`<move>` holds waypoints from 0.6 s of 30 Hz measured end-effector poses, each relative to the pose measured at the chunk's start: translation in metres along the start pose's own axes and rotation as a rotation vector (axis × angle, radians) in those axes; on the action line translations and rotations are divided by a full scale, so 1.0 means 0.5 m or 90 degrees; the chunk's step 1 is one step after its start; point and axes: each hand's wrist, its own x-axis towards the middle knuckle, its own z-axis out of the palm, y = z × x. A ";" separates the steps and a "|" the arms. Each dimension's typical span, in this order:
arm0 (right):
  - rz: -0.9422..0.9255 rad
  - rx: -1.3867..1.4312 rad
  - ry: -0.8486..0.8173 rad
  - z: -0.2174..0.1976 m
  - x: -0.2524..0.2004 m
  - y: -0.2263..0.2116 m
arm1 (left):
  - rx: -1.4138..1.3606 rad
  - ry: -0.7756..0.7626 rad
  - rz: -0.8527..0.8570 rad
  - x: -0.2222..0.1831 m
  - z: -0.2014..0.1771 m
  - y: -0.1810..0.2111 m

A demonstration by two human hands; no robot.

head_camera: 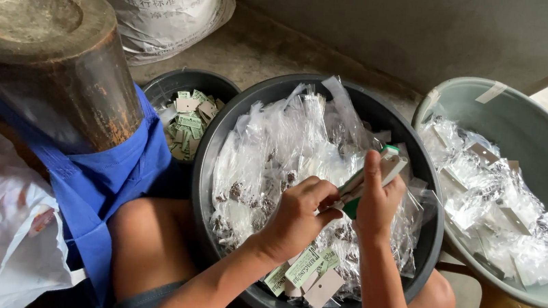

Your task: Labeling small plastic bags by stapling paper tags to the top of each bag in a repetitive production process.

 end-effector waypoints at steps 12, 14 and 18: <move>0.124 0.080 -0.118 -0.066 -0.016 -0.049 | -0.083 0.056 -0.190 -0.030 0.037 -0.119; 0.193 0.035 -0.166 -0.051 -0.028 -0.088 | -0.070 0.023 -0.197 -0.001 0.047 -0.118; 0.179 -0.050 -0.116 -0.094 -0.027 -0.028 | -0.226 -0.055 -0.290 0.069 0.010 -0.163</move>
